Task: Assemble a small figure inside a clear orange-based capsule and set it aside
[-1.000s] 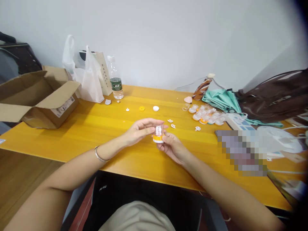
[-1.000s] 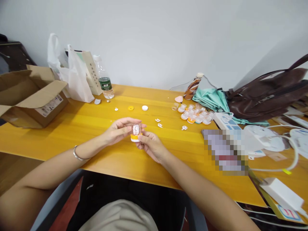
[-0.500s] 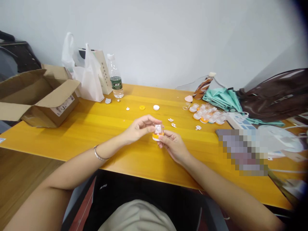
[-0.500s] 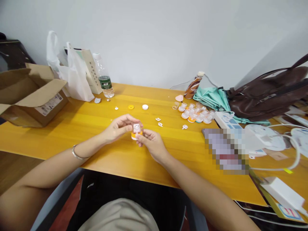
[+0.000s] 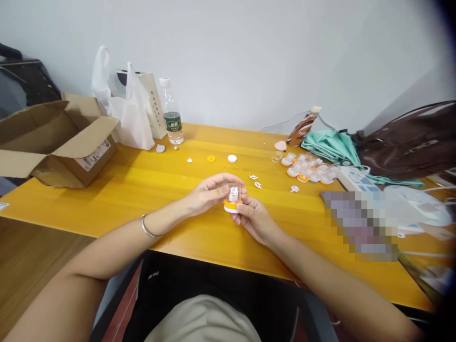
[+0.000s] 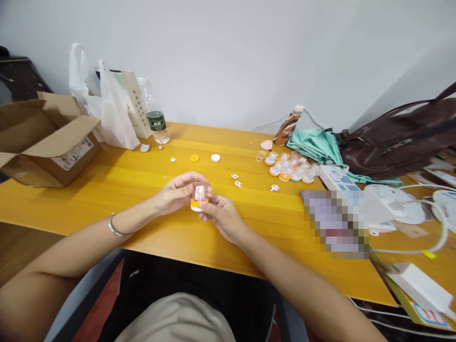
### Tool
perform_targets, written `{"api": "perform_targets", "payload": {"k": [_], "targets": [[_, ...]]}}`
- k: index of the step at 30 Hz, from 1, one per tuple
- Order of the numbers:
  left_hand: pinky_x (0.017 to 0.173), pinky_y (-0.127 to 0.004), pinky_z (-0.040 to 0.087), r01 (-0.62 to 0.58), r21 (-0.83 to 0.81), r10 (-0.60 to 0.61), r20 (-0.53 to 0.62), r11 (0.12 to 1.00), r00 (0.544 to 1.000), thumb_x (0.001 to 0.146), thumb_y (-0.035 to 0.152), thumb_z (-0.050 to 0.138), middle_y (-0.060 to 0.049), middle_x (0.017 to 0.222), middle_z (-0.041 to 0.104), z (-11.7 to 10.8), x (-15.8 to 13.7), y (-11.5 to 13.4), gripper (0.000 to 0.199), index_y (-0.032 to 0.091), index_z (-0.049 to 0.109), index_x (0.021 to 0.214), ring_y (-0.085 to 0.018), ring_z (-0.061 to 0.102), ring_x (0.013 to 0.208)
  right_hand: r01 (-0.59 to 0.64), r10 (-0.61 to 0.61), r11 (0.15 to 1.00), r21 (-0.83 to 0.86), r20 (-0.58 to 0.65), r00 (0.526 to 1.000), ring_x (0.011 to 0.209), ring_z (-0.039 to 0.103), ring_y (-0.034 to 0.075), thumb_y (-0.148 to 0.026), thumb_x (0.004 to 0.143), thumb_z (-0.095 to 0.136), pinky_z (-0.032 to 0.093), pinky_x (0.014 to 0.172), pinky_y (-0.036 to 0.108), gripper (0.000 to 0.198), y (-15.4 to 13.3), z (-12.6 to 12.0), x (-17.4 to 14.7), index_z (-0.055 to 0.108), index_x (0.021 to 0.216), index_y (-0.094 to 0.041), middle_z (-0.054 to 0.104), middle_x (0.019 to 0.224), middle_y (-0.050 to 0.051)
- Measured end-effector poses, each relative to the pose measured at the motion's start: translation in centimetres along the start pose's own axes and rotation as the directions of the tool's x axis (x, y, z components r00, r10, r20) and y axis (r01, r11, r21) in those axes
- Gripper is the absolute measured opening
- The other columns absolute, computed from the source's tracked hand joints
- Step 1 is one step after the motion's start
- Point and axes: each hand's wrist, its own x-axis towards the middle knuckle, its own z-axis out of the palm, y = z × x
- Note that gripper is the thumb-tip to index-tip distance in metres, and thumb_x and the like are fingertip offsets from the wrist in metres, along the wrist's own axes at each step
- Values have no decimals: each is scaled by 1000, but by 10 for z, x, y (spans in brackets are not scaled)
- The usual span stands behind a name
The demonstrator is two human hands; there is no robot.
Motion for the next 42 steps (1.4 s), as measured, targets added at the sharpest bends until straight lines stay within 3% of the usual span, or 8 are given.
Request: {"api": "perform_targets", "payload": {"k": [6,11,17,22,29,32,38,42], "targets": [[76,-28,47,-118,380,179,-127,917,976,77,28,64,-7,90,65,7,-1,-2,24,15,62,96,-15,62,83,142,-153,953,-267,-18,988,56,48,6,-30,64,74,39,53,19,19,-5,-2,1,68,80,-21,60,67,-3],[74,-26,45,-111,605,358,-306,789,882,66,26,74,0,77,59,4,0,-14,28,16,53,83,-10,56,73,160,-206,906,-393,-76,976,58,49,7,-28,66,72,40,57,21,21,-2,-3,2,68,86,-23,60,67,-4],[94,-34,41,-79,547,88,9,833,996,82,26,57,-9,130,46,-4,-3,13,43,25,46,123,-19,49,114,95,-144,927,-362,-109,984,56,49,8,-32,63,73,40,54,22,22,-5,-4,4,67,79,-19,61,68,-2],[81,-30,46,-45,680,141,-86,732,986,75,29,65,-6,93,61,-5,-1,17,28,17,63,100,-14,58,85,136,-195,885,-445,-91,976,61,52,10,-32,65,72,43,59,24,25,-3,-7,5,65,85,-19,61,69,-1],[76,-27,47,-42,771,221,-129,635,967,70,30,69,-4,85,61,0,-2,12,26,16,61,90,-12,58,77,152,-262,835,-528,-140,955,60,52,10,-30,62,74,43,61,26,31,-2,-6,2,60,88,-18,61,69,-1],[78,-28,47,-41,744,201,-127,667,971,70,29,69,-5,87,62,0,-3,12,26,15,61,92,-13,59,80,143,-240,852,-504,-134,961,58,51,9,-30,62,74,43,59,25,30,-3,-6,2,61,86,-19,60,67,-2],[76,-28,49,23,472,40,-121,881,992,74,23,65,-7,91,66,-5,0,10,26,14,59,98,-14,62,81,91,-136,923,-375,-97,986,57,51,8,-30,63,73,41,54,22,22,-5,-5,2,64,81,-19,61,67,-3],[75,-26,48,38,442,38,-162,896,986,74,25,66,-6,90,65,-5,0,6,27,14,59,98,-13,61,81,82,-114,942,-326,-80,990,55,50,8,-32,65,71,41,52,22,19,-5,-5,3,65,79,-19,62,67,-2]]}}
